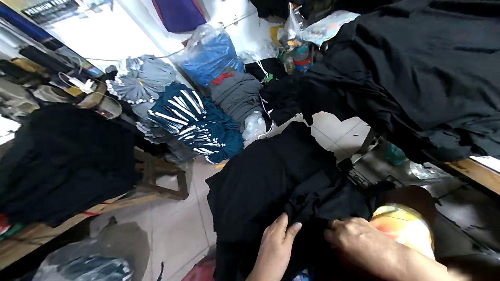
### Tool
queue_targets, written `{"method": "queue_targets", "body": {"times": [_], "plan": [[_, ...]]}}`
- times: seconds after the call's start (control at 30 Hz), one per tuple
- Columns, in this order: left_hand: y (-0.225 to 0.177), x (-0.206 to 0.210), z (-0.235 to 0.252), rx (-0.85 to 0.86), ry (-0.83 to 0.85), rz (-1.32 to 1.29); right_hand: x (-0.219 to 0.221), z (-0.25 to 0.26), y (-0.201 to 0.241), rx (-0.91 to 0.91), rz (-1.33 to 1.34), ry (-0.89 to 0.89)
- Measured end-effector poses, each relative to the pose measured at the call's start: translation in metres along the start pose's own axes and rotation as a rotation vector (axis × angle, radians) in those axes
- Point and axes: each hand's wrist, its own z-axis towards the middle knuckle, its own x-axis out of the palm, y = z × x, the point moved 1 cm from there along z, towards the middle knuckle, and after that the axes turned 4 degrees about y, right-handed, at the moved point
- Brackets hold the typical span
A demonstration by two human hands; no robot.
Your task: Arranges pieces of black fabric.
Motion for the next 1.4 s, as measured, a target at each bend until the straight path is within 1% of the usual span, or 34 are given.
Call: {"method": "queue_targets", "body": {"times": [0.07, 0.13, 0.2, 0.23, 0.27, 0.3, 0.37, 0.4, 0.43, 0.47, 0.5, 0.53, 0.6, 0.63, 0.7, 0.73, 0.77, 0.83, 0.87, 0.93, 1.0, 1.03, 1.1, 1.2, 1.23, 1.27, 1.3, 1.33, 1.37, 1.4], "plan": [[0.003, 0.002, -0.001, 0.039, 0.031, 0.026, -0.013, 0.010, 0.000, -0.015, -0.068, -0.181], [-0.003, 0.003, -0.001, 0.011, 0.075, 0.082, -0.023, 0.024, 0.001, -0.030, -0.129, -0.295], [-0.013, 0.002, 0.004, -0.077, 0.086, 0.213, -0.026, 0.037, 0.003, -0.034, -0.145, -0.343], [-0.016, 0.000, 0.007, -0.118, 0.066, 0.252, -0.025, 0.041, 0.004, -0.030, -0.142, -0.357], [-0.015, 0.000, 0.010, -0.112, -0.001, 0.271, -0.023, 0.044, 0.005, -0.024, -0.136, -0.381], [-0.014, -0.002, 0.013, -0.125, -0.018, 0.259, -0.020, 0.046, 0.005, -0.025, -0.125, -0.422], [-0.014, -0.009, 0.018, -0.148, 0.005, 0.202, -0.016, 0.042, 0.006, -0.068, -0.085, -0.501], [-0.012, -0.009, 0.020, -0.137, 0.001, 0.176, -0.014, 0.036, 0.008, -0.120, -0.047, -0.495], [-0.010, -0.009, 0.021, -0.131, -0.006, 0.156, -0.010, 0.030, 0.011, -0.183, -0.009, -0.454], [-0.009, -0.010, 0.022, -0.146, 0.004, 0.134, -0.004, 0.025, 0.014, -0.241, 0.020, -0.370], [-0.010, -0.010, 0.023, -0.173, 0.023, 0.117, 0.005, 0.019, 0.016, -0.270, 0.045, -0.241], [-0.012, -0.011, 0.023, -0.208, 0.051, 0.102, 0.014, 0.015, 0.016, -0.247, 0.082, -0.071], [-0.014, -0.010, 0.023, -0.239, 0.074, 0.097, 0.026, 0.010, 0.012, -0.128, 0.126, 0.229], [-0.014, -0.009, 0.022, -0.243, 0.081, 0.103, 0.027, 0.010, 0.011, -0.083, 0.136, 0.314], [-0.014, -0.010, 0.019, -0.251, 0.117, 0.117, 0.025, 0.011, 0.013, -0.060, 0.108, 0.339], [-0.014, -0.012, 0.017, -0.256, 0.154, 0.122, 0.024, 0.011, 0.014, -0.057, 0.088, 0.318], [-0.013, -0.012, 0.015, -0.245, 0.181, 0.121, 0.022, 0.010, 0.014, -0.073, 0.068, 0.238], [-0.008, -0.011, 0.009, -0.159, 0.207, 0.109, 0.014, 0.013, 0.011, -0.111, 0.026, -0.044], [-0.003, -0.010, 0.005, -0.099, 0.222, 0.112, 0.006, 0.017, 0.009, -0.115, 0.017, -0.145], [0.001, -0.006, -0.002, -0.034, 0.237, 0.148, -0.007, 0.026, 0.008, -0.101, 0.024, -0.209], [-0.004, -0.006, -0.001, -0.073, 0.223, 0.222, -0.011, 0.037, 0.008, -0.087, 0.039, -0.231], [-0.005, -0.005, 0.001, -0.095, 0.187, 0.246, -0.011, 0.043, 0.007, -0.081, 0.050, -0.245], [-0.003, -0.003, 0.007, -0.098, 0.065, 0.261, -0.009, 0.051, 0.007, -0.083, 0.073, -0.302], [-0.003, -0.015, 0.021, -0.203, 0.085, 0.149, -0.003, 0.047, 0.008, -0.178, 0.091, -0.394], [-0.001, -0.018, 0.025, -0.220, 0.077, 0.102, 0.001, 0.041, 0.010, -0.225, 0.092, -0.371], [0.001, -0.021, 0.028, -0.241, 0.072, 0.058, 0.007, 0.035, 0.011, -0.260, 0.088, -0.311], [0.003, -0.023, 0.030, -0.262, 0.069, 0.034, 0.014, 0.028, 0.010, -0.267, 0.081, -0.203], [0.003, -0.025, 0.032, -0.283, 0.074, 0.017, 0.021, 0.021, 0.008, -0.233, 0.080, -0.045], [0.003, -0.026, 0.034, -0.298, 0.082, 0.002, 0.027, 0.017, 0.005, -0.163, 0.086, 0.126], [0.003, -0.026, 0.034, -0.302, 0.087, -0.005, 0.030, 0.014, 0.002, -0.094, 0.075, 0.245]]}}
